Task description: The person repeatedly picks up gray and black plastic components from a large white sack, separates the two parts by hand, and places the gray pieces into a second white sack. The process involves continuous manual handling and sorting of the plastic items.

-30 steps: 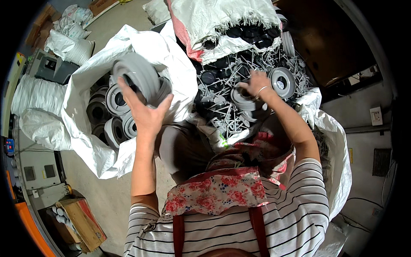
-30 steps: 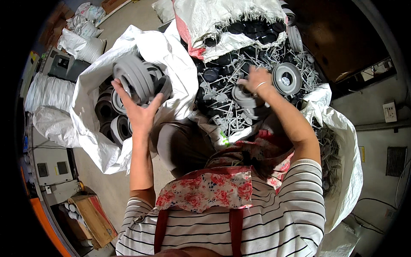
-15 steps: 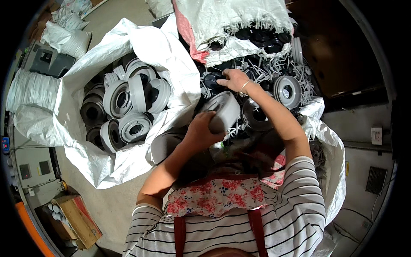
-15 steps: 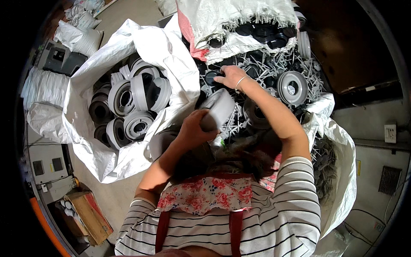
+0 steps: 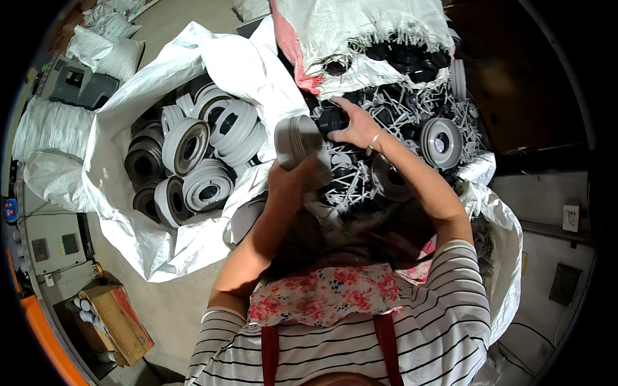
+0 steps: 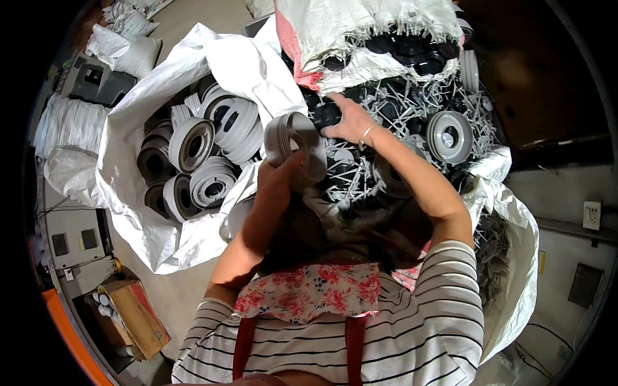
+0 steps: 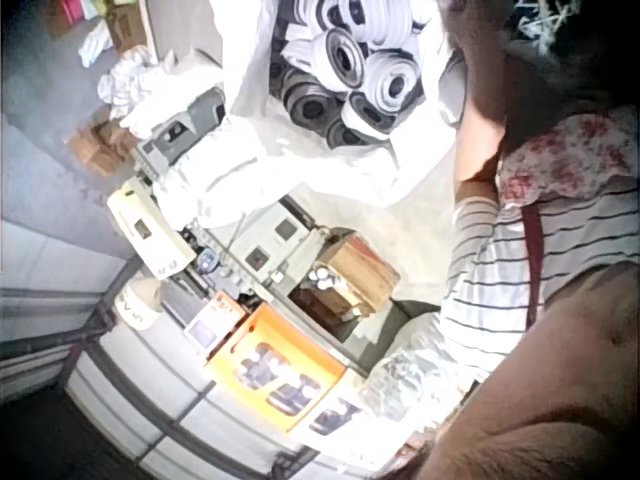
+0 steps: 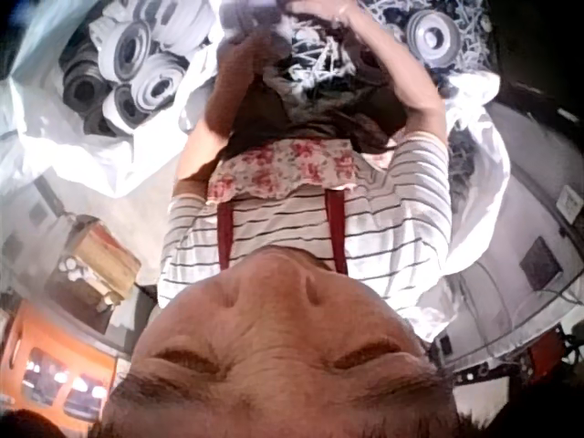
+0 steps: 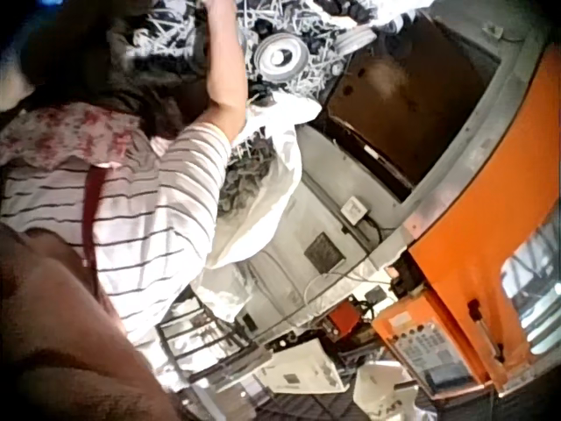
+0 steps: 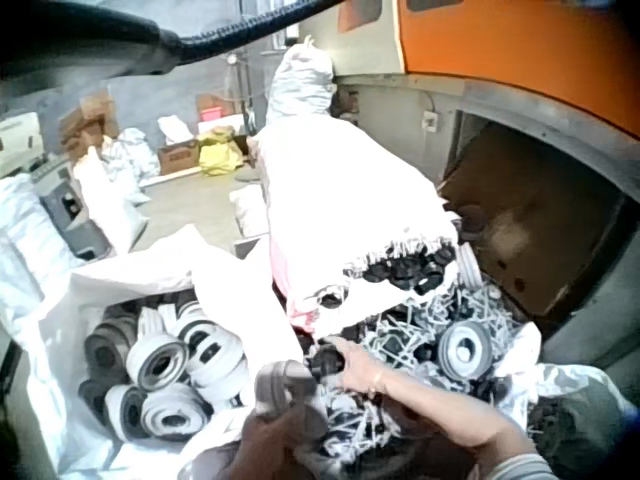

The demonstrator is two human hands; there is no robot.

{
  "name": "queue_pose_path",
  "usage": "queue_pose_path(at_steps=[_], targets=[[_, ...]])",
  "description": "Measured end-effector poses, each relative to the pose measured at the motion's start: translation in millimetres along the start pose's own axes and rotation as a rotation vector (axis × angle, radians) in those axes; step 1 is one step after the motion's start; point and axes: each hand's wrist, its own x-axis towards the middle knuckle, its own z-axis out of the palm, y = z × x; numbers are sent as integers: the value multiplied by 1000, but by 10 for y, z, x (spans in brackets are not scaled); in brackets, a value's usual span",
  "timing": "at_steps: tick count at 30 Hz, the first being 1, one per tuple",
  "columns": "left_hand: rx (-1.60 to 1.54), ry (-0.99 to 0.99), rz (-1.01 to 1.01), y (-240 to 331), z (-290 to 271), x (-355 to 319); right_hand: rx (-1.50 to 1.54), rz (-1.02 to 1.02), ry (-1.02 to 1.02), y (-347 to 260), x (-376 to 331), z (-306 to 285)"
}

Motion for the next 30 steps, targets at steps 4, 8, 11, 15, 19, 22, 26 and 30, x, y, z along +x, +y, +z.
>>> queue_pose_path(at_steps=[4,8,11,15,19,22,26,30], targets=[[-159,-206,56,-56,56,-28,-124,-180,-129,-625,-522,-163],[-167,-347,50,-29,-14,-121,-258,-310,-122,-817,-747,-258],[-138,-397,8,49,-62,-225,-347,-481,-106,-860,-880,-298],[-141,-396,2,164,32,-435,-397,-471,-50,-884,-1035,-258],[9,-302,79,74,72,-539,-170,-335,37,-978,-1148,-171],[20,-285,98,78,139,-627,276,57,-62,-983,-1168,-124],[69,-267,170,17,143,-636,583,537,-316,-937,-1114,-208],[50,-327,179,-70,76,-589,267,59,-194,-915,-1237,-179]])
